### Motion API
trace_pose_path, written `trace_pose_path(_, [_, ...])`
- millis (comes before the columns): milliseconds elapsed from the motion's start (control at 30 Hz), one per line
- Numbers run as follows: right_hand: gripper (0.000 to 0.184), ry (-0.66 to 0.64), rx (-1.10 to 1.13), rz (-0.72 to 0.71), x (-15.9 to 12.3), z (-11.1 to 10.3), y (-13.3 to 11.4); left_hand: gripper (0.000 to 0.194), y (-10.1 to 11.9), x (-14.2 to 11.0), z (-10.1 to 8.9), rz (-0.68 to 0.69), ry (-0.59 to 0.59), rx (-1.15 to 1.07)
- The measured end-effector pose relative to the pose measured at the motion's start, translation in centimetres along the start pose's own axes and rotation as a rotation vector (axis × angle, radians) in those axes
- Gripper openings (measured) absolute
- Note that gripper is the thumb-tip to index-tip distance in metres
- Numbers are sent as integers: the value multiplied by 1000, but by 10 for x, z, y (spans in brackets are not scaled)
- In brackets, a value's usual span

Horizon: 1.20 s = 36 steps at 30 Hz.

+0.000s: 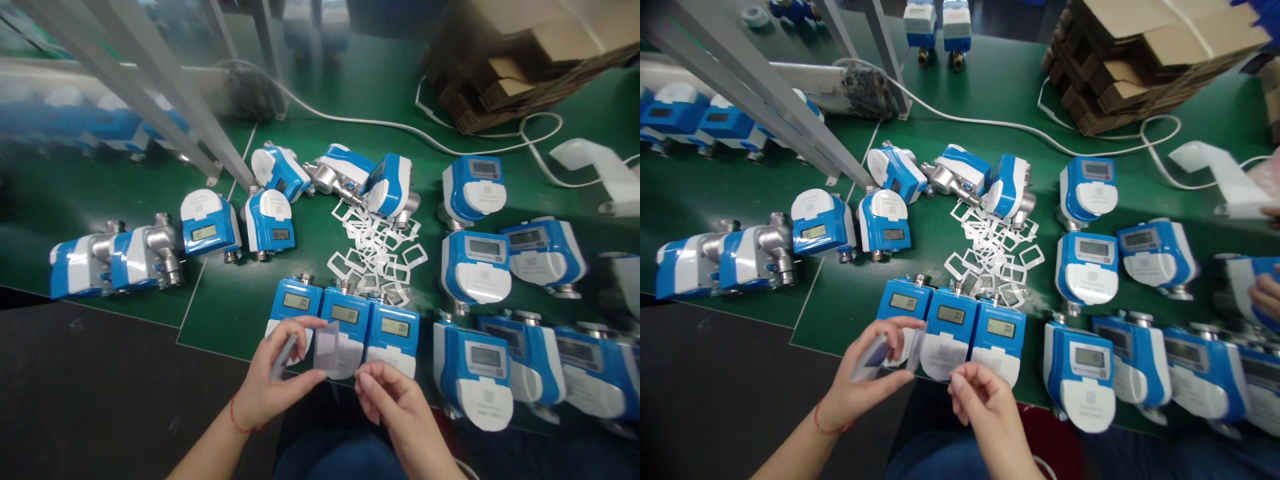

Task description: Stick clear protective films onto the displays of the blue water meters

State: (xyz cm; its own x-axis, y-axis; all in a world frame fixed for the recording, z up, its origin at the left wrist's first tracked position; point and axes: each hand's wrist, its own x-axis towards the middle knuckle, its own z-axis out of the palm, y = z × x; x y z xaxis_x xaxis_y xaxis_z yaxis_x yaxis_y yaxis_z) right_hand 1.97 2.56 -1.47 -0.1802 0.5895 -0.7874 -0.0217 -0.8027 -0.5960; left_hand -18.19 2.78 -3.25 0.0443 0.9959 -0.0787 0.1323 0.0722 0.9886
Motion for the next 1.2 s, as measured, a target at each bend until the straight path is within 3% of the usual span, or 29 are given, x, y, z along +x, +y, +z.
trace_pose_path(67, [39,-6,202,68,-10,9,-5,34,9,-8,20,-112,159,-563])
trace_pose_path(133, [40,-23,322,77,-19,16,-15,34,18,-16,42,-167,255,-931])
trace_pose_path(200, [40,-37,378,66,-28,19,-25,32,23,-23,61,-214,271,-1100])
trace_pose_path(300, [39,-49,428,46,-38,20,-36,30,29,-29,77,-262,251,-1113])
trace_pose_path(533, [44,24,474,16,-47,8,-26,37,28,-34,89,-219,201,-810])
trace_pose_path(600, [45,110,424,-61,-45,-10,-18,31,23,-32,86,-150,214,-521])
trace_pose_path(700, [38,264,193,-191,-39,-53,-7,11,12,-20,76,80,237,138])
trace_pose_path(767, [34,335,19,-229,-32,-81,-2,14,4,-7,70,291,200,508])
trace_pose_path(833, [33,346,-92,-239,-24,-99,-1,18,-2,7,68,472,106,714])
trace_pose_path(900, [35,303,-158,-218,-16,-106,-2,18,-7,19,69,577,-11,796])
trace_pose_path(1000, [37,228,-196,-130,-4,-103,-2,14,-12,27,72,590,-138,822])
trace_pose_path(1200, [39,216,-149,-45,19,-95,2,16,-18,28,68,515,-211,789])
